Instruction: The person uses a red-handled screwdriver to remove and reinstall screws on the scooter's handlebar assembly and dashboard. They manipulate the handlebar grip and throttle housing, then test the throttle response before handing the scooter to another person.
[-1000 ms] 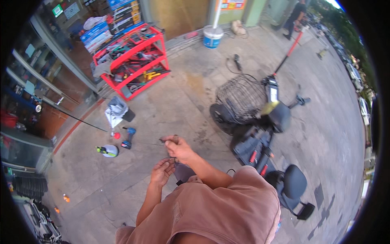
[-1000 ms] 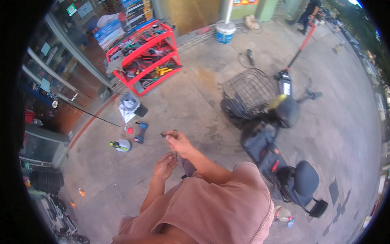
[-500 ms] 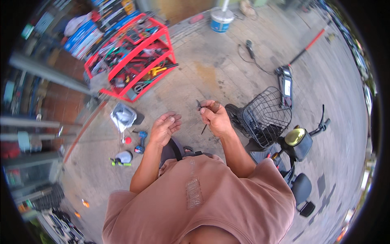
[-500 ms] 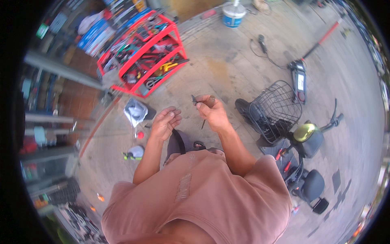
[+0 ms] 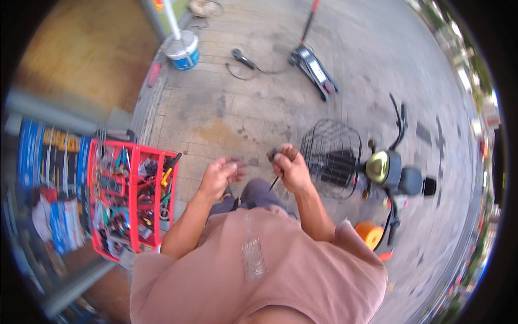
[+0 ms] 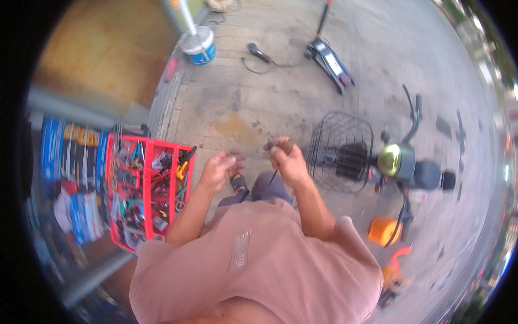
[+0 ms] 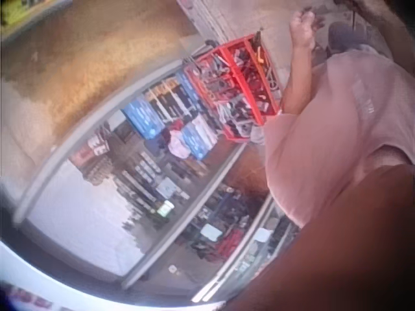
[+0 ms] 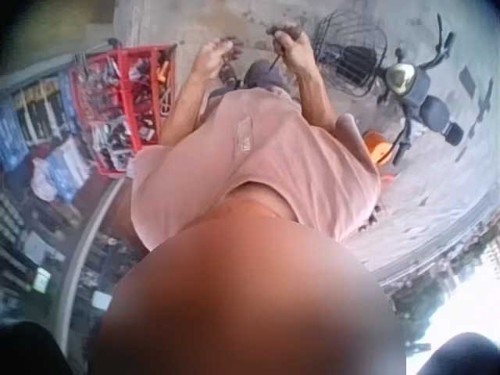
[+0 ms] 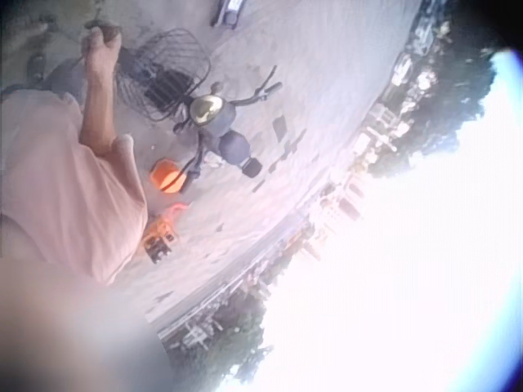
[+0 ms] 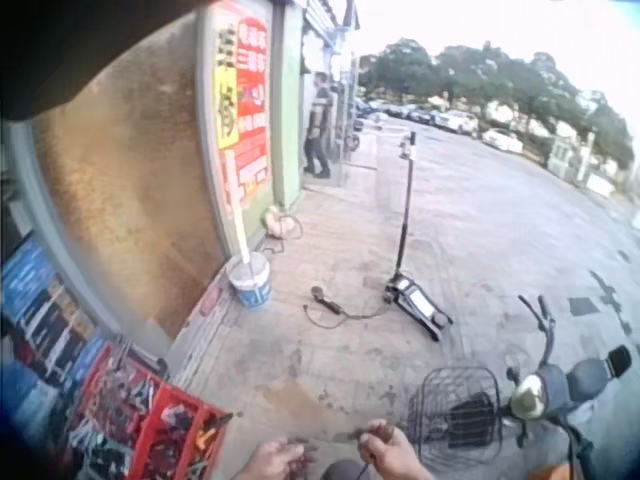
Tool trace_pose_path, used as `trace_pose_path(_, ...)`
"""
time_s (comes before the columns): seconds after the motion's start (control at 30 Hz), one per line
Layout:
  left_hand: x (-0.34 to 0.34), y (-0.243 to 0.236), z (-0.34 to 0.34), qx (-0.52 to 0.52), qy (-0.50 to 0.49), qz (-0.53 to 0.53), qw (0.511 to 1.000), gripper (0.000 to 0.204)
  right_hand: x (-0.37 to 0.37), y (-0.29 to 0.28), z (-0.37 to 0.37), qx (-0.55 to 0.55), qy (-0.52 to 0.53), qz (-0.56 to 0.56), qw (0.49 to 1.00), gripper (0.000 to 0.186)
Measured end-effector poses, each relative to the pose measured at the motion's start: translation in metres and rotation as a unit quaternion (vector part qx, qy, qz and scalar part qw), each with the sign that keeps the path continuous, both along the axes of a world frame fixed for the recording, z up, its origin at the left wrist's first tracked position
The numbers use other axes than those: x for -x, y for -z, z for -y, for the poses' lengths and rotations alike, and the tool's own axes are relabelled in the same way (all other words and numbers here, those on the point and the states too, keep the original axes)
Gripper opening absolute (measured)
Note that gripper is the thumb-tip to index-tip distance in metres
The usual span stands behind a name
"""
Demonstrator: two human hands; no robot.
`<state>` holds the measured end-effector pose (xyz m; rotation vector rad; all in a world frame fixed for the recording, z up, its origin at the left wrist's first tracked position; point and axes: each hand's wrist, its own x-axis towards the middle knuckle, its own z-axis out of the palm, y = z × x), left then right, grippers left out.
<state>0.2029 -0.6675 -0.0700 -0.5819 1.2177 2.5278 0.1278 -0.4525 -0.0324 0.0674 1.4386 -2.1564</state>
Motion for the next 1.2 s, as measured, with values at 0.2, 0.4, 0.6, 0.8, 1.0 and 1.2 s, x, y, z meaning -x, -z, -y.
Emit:
trace_pose_path(0.2, 0.123, 0.013, 0.011, -0.014, 0.148, 0.019, 0.989, 0.027, 0.049, 0.017, -0.006, -0.033, 0.135, 0.022, 0.99, 0.031)
trace_pose_path(0.4, 0.249, 0.04, 0.0, 0.01, 0.232, 0.033, 0.972, 0.031, 0.169, 0.04, -0.006, -0.029, 0.207, 0.063, 0.976, 0.016)
trace_pose_path(0.6, 0.406, 0.043, -0.001, 0.112, 0.201, 0.102, 0.968, 0.029, 0.318, 0.027, -0.057, -0.023, 0.275, -0.024, 0.961, 0.015)
trace_pose_path(0.8, 0.567, 0.066, -0.063, 0.129, 0.238, 0.103, 0.957, 0.021, 0.372, 0.032, -0.146, -0.12, 0.458, -0.03, 0.88, 0.016)
trace_pose_path(1.0, 0.716, 0.061, -0.205, 0.078, 0.409, 0.097, 0.904, 0.022, 0.402, 0.059, -0.202, -0.154, 0.626, 0.035, 0.763, 0.017)
trace_pose_path(1.2, 0.825, 0.03, -0.389, 0.016, 0.651, 0.052, 0.757, 0.023, 0.453, 0.068, -0.218, -0.19, 0.725, 0.113, 0.652, 0.018)
